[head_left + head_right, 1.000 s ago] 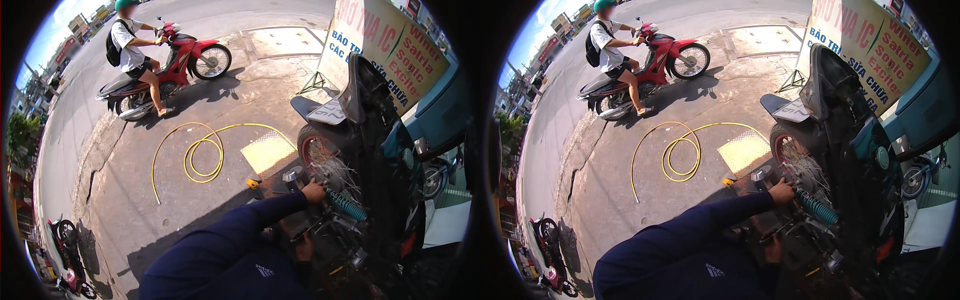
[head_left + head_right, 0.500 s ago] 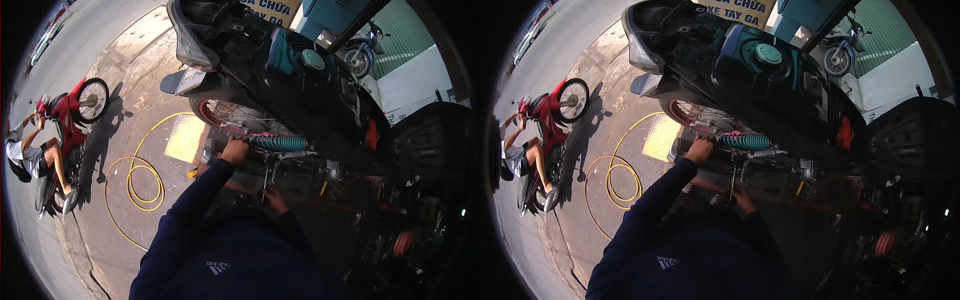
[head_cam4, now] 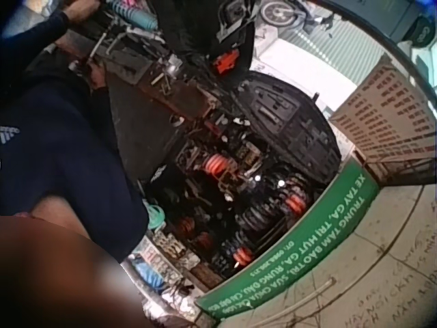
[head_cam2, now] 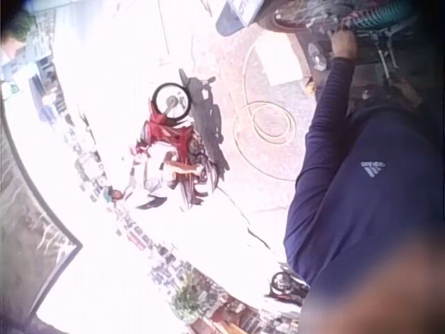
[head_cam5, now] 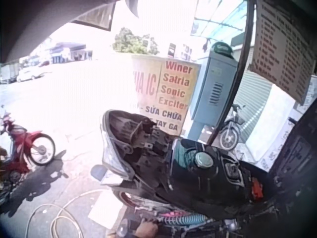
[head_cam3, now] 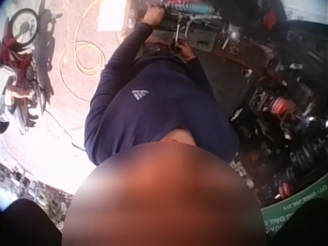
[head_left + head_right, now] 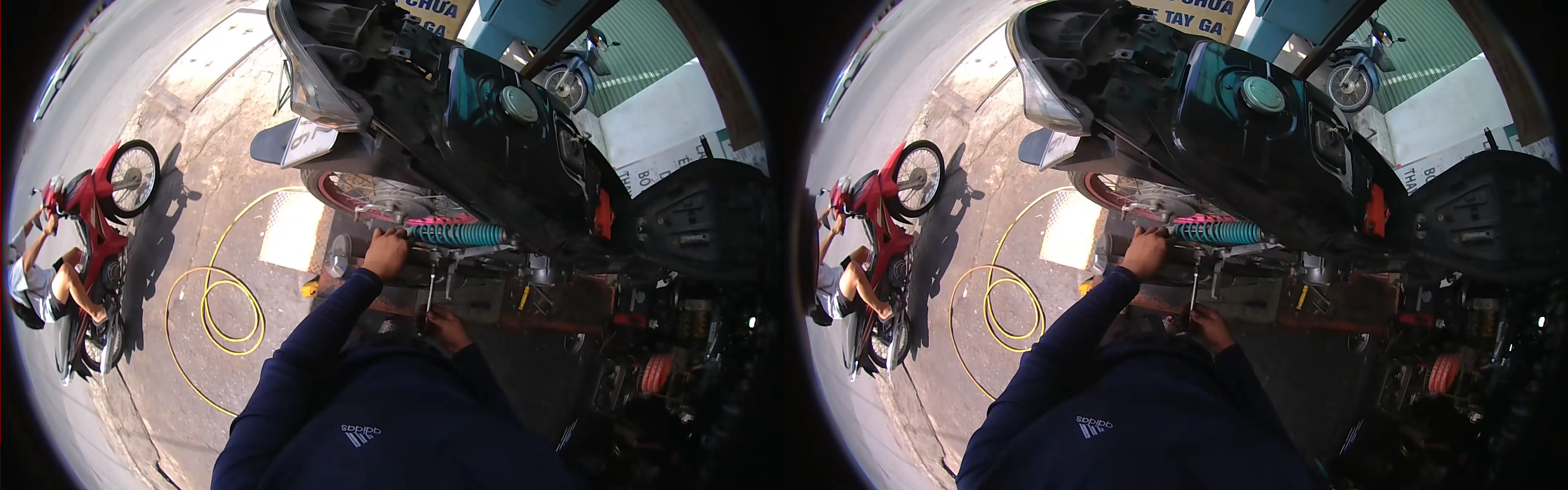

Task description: Adjusting and repairing various components of a motorcycle engine and exhaust system using hand tools.

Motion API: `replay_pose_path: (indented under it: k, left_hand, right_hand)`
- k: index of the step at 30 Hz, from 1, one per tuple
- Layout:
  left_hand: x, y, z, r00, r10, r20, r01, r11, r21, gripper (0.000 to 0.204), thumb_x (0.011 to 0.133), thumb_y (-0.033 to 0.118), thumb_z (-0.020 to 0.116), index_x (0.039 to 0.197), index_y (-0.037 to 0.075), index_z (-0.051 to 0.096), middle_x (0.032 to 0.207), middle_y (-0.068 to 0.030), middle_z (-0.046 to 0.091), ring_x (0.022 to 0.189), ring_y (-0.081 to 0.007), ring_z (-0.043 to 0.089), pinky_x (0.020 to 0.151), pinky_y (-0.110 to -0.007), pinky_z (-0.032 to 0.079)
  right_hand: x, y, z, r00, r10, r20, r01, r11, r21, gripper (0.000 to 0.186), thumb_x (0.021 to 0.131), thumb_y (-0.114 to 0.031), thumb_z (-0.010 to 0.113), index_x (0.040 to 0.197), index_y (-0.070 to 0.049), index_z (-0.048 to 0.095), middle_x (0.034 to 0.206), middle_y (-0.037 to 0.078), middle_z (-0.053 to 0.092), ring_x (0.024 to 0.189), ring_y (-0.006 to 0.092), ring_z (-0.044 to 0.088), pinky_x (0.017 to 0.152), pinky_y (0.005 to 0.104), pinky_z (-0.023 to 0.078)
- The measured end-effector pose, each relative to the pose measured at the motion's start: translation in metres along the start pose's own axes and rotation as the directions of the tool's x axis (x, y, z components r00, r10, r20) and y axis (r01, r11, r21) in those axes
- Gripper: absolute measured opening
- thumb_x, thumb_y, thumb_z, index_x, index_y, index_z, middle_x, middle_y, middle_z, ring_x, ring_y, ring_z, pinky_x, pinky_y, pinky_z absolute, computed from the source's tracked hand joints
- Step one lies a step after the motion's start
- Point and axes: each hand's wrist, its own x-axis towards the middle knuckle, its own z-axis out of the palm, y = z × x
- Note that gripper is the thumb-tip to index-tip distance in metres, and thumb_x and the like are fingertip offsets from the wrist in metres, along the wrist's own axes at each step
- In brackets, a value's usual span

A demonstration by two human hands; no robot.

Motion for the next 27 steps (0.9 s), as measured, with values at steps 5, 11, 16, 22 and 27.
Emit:
replay_pose_path:
  k: [5, 11, 16, 22, 27]
  left_hand:
    - [0.000, 0.001, -0.005, 1.000, 0.011, 0.012, -0.011, 1.000, -0.005, 0.024, 0.080, 0.014, 0.050, 0.100, 0.014, 0.063, 0.098, -0.0053, 0.058, 0.102, -0.0220, 0.054, 0.084, -0.042, 0.038]
    - [0.000, 0.005, -0.013, 0.999, 0.002, 0.044, 0.000, 0.999, -0.042, 0.026, 0.079, 0.014, 0.051, 0.103, 0.014, 0.062, 0.101, -0.0065, 0.058, 0.105, -0.0237, 0.053, 0.086, -0.044, 0.038]
    - [0.000, 0.004, -0.014, 0.992, -0.025, 0.121, 0.029, 0.999, -0.026, 0.032, 0.078, 0.013, 0.052, 0.109, 0.015, 0.061, 0.106, -0.0069, 0.057, 0.108, -0.0247, 0.052, 0.089, -0.045, 0.037]
    - [0.001, 0.004, -0.013, 0.993, -0.028, 0.116, 0.030, 0.999, -0.021, 0.032, 0.079, 0.013, 0.051, 0.109, 0.015, 0.061, 0.106, -0.0069, 0.057, 0.107, -0.0243, 0.052, 0.089, -0.045, 0.037]
    - [0.001, 0.005, -0.012, 1.000, -0.002, 0.027, 0.003, 1.000, -0.024, 0.025, 0.081, 0.015, 0.049, 0.102, 0.015, 0.063, 0.101, -0.0062, 0.058, 0.103, -0.0234, 0.054, 0.085, -0.044, 0.037]
  right_hand:
    - [-0.004, -0.012, 0.015, 0.954, 0.007, 0.299, -0.146, 0.883, 0.445, 0.024, 0.095, -0.014, 0.049, 0.114, -0.001, 0.054, 0.094, 0.007, 0.059, 0.080, 0.0198, 0.059, 0.075, 0.0388, 0.048]
    - [-0.006, 0.000, 0.020, 0.984, -0.017, 0.178, -0.080, 0.851, 0.519, 0.020, 0.095, -0.015, 0.047, 0.110, -0.003, 0.053, 0.087, 0.006, 0.056, 0.073, 0.0164, 0.053, 0.068, 0.0368, 0.047]
    - [0.003, 0.009, 0.011, 0.993, -0.027, 0.119, -0.031, 0.886, 0.463, 0.019, 0.094, -0.008, 0.047, 0.111, -0.001, 0.053, 0.087, 0.007, 0.058, 0.075, 0.0187, 0.057, 0.068, 0.0337, 0.047]
    - [0.010, -0.004, 0.012, 0.992, -0.105, -0.071, 0.104, 0.994, -0.016, 0.017, 0.089, -0.008, 0.058, 0.101, 0.004, 0.058, 0.090, 0.008, 0.063, 0.079, 0.0202, 0.062, 0.071, 0.0338, 0.049]
    - [0.021, -0.026, 0.003, 0.992, -0.062, -0.107, -0.030, 0.720, -0.693, 0.022, 0.081, -0.010, 0.068, 0.095, 0.006, 0.062, 0.090, 0.008, 0.065, 0.084, 0.0180, 0.062, 0.073, 0.0323, 0.049]
